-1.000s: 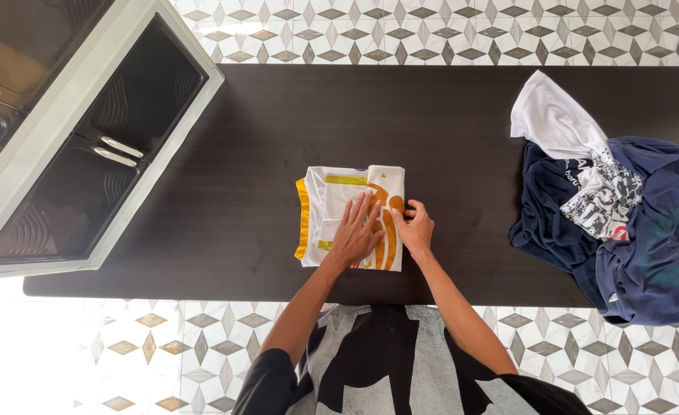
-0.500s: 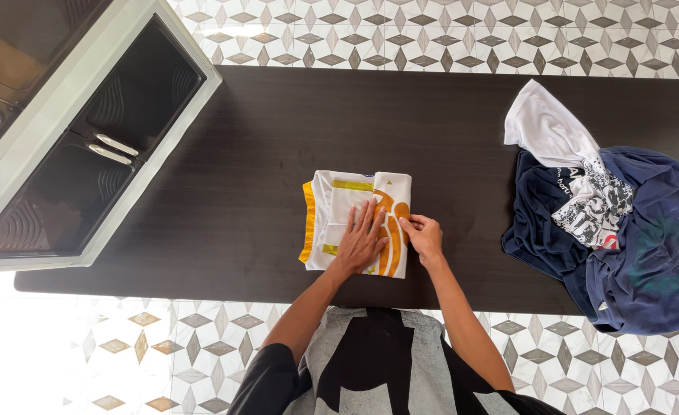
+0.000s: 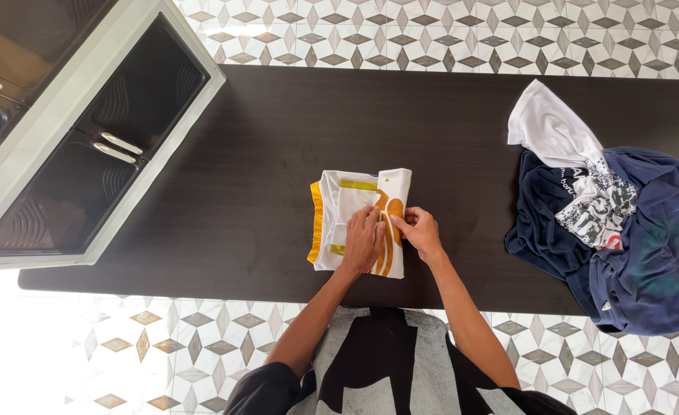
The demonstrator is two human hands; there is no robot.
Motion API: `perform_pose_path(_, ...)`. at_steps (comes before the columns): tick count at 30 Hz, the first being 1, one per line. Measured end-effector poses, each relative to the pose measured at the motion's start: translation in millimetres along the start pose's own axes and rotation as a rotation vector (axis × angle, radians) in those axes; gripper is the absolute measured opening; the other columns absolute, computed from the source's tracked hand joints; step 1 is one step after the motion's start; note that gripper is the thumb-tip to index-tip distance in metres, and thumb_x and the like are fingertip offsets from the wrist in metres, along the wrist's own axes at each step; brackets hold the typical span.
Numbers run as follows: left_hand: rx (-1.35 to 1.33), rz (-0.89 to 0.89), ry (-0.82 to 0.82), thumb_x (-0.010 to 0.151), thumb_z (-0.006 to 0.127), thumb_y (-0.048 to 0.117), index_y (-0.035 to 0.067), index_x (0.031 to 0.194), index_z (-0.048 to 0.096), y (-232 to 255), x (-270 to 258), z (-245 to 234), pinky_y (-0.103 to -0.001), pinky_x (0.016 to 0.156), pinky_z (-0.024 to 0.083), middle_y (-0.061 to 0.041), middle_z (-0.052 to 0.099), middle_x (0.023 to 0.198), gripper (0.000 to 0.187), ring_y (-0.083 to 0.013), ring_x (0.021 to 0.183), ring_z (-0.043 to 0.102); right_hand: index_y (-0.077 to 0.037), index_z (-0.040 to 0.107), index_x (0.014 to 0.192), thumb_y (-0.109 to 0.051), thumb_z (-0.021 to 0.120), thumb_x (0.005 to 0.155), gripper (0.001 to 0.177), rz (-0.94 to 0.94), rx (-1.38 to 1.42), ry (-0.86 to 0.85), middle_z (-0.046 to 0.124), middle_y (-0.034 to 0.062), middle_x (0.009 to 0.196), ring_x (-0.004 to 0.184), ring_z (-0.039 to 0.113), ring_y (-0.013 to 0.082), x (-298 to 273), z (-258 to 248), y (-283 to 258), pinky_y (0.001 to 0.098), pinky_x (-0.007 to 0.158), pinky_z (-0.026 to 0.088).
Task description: The person folds a white shirt with yellow patterns by hand on a dark table and then places it inside a white storage cabinet.
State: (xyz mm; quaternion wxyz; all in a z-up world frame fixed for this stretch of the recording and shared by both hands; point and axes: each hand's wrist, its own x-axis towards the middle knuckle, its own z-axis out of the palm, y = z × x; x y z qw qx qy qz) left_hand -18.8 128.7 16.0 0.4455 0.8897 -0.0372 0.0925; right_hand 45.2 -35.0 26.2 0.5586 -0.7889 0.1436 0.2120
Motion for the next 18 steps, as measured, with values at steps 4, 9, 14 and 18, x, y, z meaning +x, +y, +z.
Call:
perform_pose_path(4, -0.218, -0.110, 0.034, 0.107, 0.051, 0.024, -0.007, 0.136, 0.055, 0, -4, -3, -0.045, 0.110, 0.042, -0.025, 0.057, 0.134, 0.042, -0.0403, 0.128, 0.053, 0.005, 0.069, 0.109, -0.026, 0.084, 0.082, 0.044, -0.064, -0.093, 0.043, 0.075, 0.0121, 0.092, 0.076, 0.074, 0.0152, -7, 14, -16, 0.0285, 0.065, 0.064)
perform_pose_path(9, -0.359, -0.172, 0.059, 0.110, 0.043, 0.027, -0.007, 0.138, 0.054, -18, -10, 5, -0.042, 0.110, 0.042, -0.025, 0.057, 0.136, 0.045, -0.0389, 0.129, 0.054, 0.007, 0.069, 0.107, -0.026, 0.086, 0.080, 0.046, -0.133, -0.179, 0.070, 0.076, 0.0139, 0.089, 0.071, 0.075, 0.0175, -10, 32, -27, 0.0297, 0.063, 0.064)
perform_pose_path(14, -0.686, -0.360, 0.046, 0.112, 0.038, 0.034, -0.003, 0.142, 0.052, -38, -14, 7, -0.035, 0.109, 0.044, -0.017, 0.062, 0.135, 0.050, -0.0251, 0.126, 0.059, 0.007, 0.065, 0.111, -0.026, 0.084, 0.082, 0.048, -0.230, -0.309, 0.061, 0.077, 0.0167, 0.087, 0.073, 0.078, 0.0212, -10, 51, -39, 0.0311, 0.063, 0.064)
perform_pose_path(18, -0.894, -0.435, -0.008, 0.112, 0.034, 0.039, 0.001, 0.149, 0.048, -46, -16, 0, -0.031, 0.108, 0.044, -0.011, 0.061, 0.134, 0.054, -0.0170, 0.125, 0.057, 0.006, 0.063, 0.115, -0.025, 0.080, 0.085, 0.047, -0.253, -0.309, 0.042, 0.076, 0.0164, 0.087, 0.073, 0.078, 0.0219, -12, 65, -41, 0.0319, 0.064, 0.064)
